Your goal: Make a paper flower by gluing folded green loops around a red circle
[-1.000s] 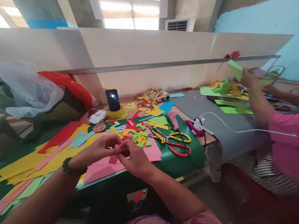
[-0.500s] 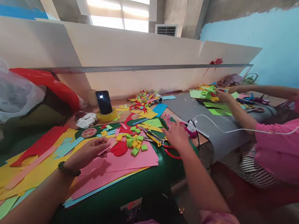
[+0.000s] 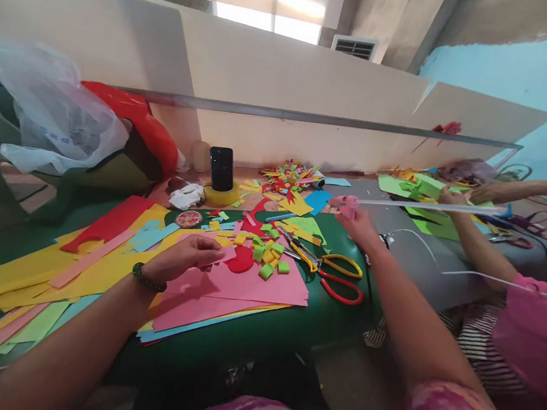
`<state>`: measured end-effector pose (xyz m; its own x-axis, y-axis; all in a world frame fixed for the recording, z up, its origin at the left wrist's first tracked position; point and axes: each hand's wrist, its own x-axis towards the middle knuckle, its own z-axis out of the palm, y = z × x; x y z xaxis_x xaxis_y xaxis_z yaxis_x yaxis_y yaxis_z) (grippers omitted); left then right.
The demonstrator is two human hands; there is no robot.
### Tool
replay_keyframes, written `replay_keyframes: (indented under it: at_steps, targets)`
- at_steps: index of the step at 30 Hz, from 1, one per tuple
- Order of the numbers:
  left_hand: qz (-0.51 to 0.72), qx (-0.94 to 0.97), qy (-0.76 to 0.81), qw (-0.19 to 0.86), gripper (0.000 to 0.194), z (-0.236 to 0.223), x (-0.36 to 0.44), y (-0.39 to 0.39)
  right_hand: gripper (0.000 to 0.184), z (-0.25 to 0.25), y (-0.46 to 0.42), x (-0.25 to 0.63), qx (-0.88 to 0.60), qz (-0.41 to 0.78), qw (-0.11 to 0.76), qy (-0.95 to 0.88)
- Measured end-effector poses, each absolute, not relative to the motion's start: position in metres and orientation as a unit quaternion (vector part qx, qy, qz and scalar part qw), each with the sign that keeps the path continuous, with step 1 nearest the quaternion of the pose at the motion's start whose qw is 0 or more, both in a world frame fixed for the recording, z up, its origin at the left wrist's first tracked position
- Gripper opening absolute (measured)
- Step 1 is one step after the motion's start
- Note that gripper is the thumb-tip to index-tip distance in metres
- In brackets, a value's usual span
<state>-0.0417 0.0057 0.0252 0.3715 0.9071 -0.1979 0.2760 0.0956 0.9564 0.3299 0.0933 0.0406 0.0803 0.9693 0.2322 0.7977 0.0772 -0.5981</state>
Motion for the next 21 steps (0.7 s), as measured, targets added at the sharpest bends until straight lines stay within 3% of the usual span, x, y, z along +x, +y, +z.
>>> replay_keyframes:
  at_steps: [4, 7, 11, 21]
  targets:
    - [0.273, 0.628, 0.481, 0.547, 0.043, 0.029, -0.041, 0.004, 0.043, 0.069, 0.035, 0.310, -0.666, 0.176, 0.306, -0.658]
    - [0.257, 0.645, 0.475, 0.540, 0.043, 0.028, -0.042, 0.003, 0.047, 0.073, -0.012, 0.273, -0.519, 0.259, 0.294, -0.759]
    - [0.235, 0.668, 0.461, 0.535, 0.044, 0.022, -0.043, 0.003, 0.040, 0.062, -0.040, 0.231, -0.386, 0.350, 0.214, -0.826]
    - [0.181, 0.640, 0.489, 0.564, 0.033, 0.022, -0.040, 0.003, 0.042, 0.045, -0.033, 0.223, -0.412, 0.270, 0.140, -0.859]
